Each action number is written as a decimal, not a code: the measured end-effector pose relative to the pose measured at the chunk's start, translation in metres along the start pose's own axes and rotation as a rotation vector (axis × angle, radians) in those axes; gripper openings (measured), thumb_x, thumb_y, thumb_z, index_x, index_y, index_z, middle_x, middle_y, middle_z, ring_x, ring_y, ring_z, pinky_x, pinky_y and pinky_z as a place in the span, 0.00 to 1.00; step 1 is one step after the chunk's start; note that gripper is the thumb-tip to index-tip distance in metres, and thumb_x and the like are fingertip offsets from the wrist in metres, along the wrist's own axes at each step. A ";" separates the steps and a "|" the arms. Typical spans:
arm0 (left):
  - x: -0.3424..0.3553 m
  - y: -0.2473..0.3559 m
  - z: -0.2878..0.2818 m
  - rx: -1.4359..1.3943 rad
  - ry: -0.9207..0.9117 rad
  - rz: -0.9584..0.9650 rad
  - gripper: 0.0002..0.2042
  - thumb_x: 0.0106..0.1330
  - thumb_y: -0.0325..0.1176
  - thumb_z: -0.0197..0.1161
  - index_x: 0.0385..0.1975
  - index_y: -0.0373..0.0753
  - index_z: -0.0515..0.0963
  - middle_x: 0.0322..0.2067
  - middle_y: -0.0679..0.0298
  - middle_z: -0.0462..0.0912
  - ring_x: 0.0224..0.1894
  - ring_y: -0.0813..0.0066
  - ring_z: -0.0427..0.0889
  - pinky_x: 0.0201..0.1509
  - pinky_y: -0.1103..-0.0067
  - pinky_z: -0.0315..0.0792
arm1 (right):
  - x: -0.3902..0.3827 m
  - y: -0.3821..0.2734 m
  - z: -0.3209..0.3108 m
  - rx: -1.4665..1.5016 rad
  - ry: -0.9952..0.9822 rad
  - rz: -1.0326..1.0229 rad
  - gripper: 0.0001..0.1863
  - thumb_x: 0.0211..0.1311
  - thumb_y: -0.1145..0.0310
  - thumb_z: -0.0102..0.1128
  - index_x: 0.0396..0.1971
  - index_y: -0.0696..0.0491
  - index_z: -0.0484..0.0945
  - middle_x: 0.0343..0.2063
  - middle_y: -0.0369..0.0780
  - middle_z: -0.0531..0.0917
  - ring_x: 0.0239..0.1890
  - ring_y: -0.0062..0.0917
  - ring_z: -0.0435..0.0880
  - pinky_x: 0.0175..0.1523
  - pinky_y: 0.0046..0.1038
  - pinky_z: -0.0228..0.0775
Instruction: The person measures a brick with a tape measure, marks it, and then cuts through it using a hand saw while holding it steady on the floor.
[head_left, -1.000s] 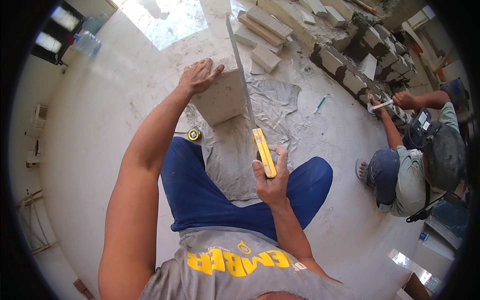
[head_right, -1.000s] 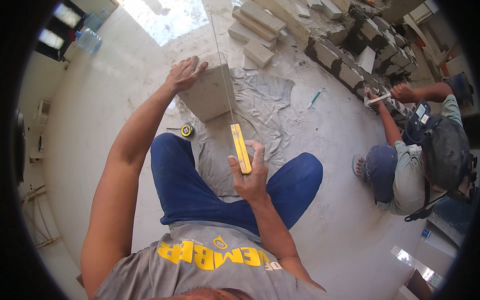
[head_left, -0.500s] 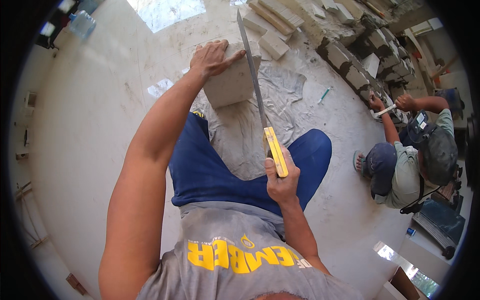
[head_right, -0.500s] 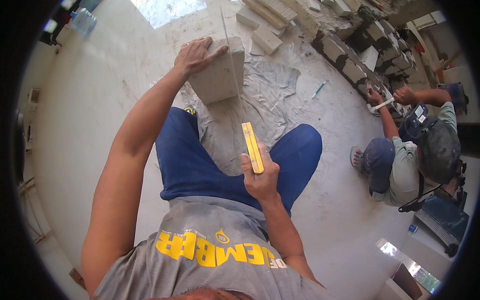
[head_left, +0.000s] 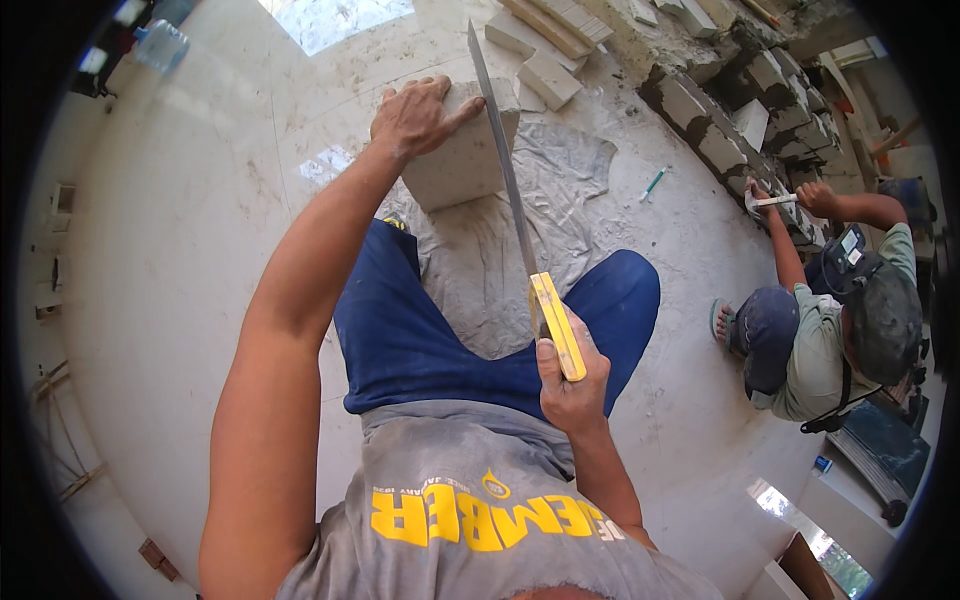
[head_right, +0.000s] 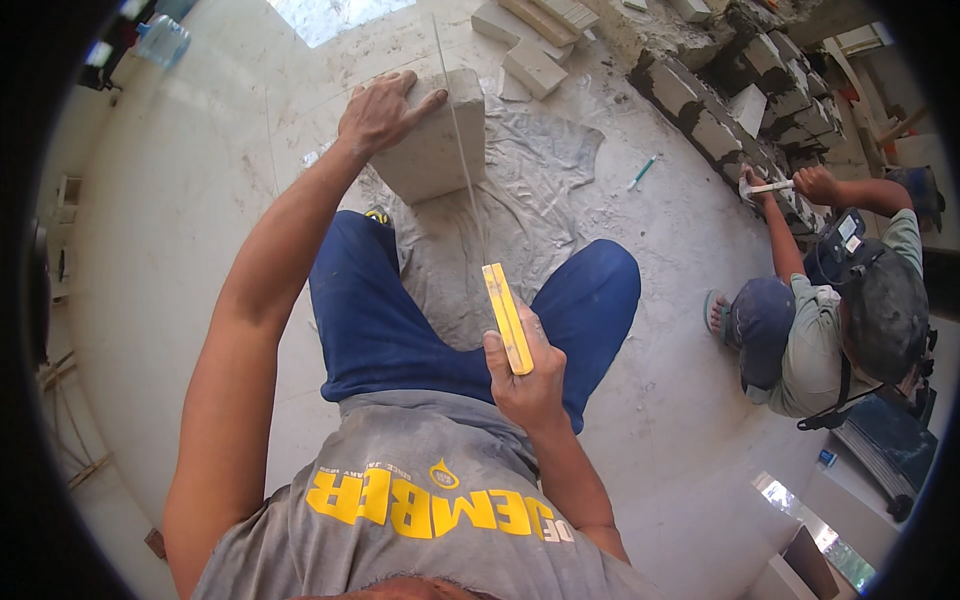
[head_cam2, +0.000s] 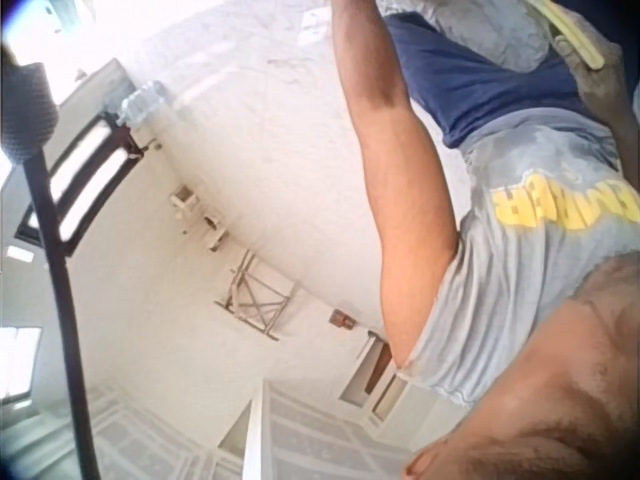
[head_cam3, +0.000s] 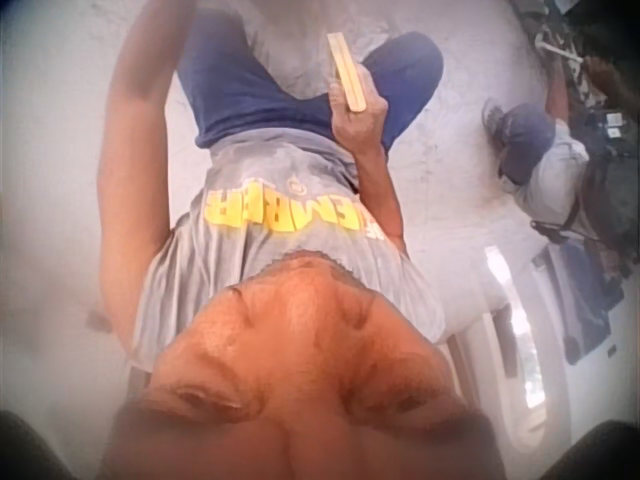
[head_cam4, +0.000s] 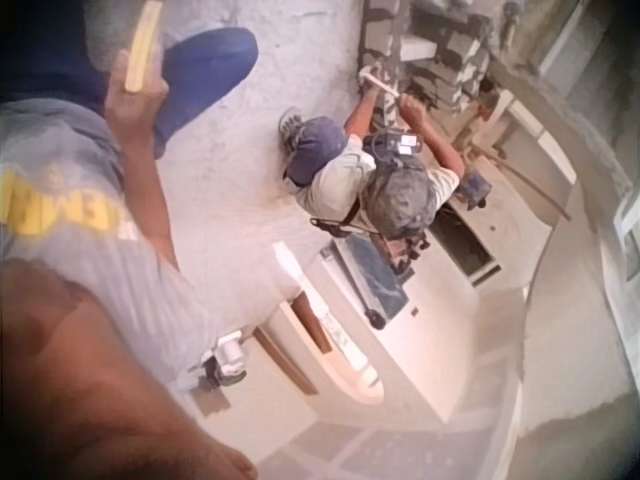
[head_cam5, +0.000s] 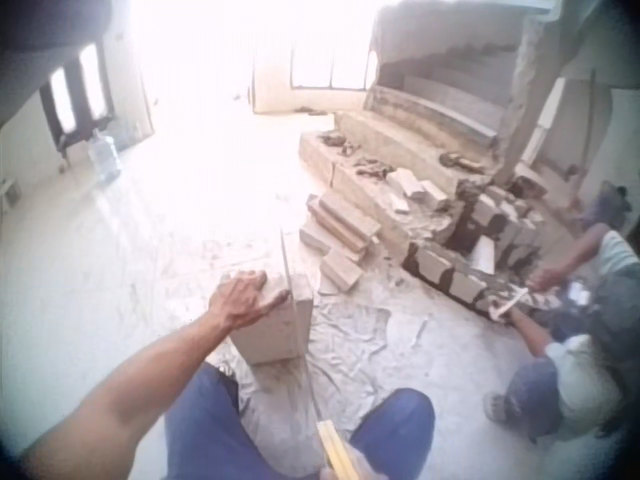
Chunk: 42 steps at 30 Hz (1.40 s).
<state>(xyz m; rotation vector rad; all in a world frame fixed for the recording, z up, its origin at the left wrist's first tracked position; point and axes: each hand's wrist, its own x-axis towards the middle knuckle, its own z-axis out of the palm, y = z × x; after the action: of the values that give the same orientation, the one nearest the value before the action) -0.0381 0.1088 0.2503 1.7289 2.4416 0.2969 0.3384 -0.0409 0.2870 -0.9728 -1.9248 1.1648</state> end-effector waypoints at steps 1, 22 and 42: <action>-0.001 0.003 -0.001 0.006 0.024 0.016 0.40 0.74 0.75 0.50 0.49 0.35 0.83 0.50 0.47 0.88 0.58 0.50 0.85 0.66 0.53 0.72 | 0.008 0.001 0.002 -0.013 0.015 -0.029 0.26 0.77 0.67 0.66 0.65 0.69 0.75 0.45 0.57 0.89 0.39 0.37 0.94 0.43 0.32 0.85; -0.039 0.008 -0.003 0.135 -0.046 0.203 0.37 0.67 0.66 0.62 0.62 0.38 0.74 0.55 0.49 0.82 0.64 0.52 0.81 0.62 0.52 0.72 | 0.064 0.000 0.022 0.017 0.050 0.021 0.20 0.79 0.64 0.64 0.58 0.65 0.79 0.29 0.57 0.85 0.33 0.53 0.90 0.38 0.43 0.79; 0.007 0.088 0.012 0.182 -0.179 0.128 0.40 0.53 0.60 0.82 0.59 0.39 0.77 0.56 0.52 0.87 0.62 0.50 0.84 0.66 0.55 0.75 | 0.076 0.038 -0.024 0.055 0.105 0.146 0.16 0.78 0.65 0.65 0.45 0.67 0.80 0.28 0.55 0.84 0.31 0.49 0.88 0.36 0.39 0.78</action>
<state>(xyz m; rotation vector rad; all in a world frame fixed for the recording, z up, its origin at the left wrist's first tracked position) 0.0432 0.1444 0.2596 1.8966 2.2965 -0.0682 0.3303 0.0464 0.2742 -1.1375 -1.7551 1.2169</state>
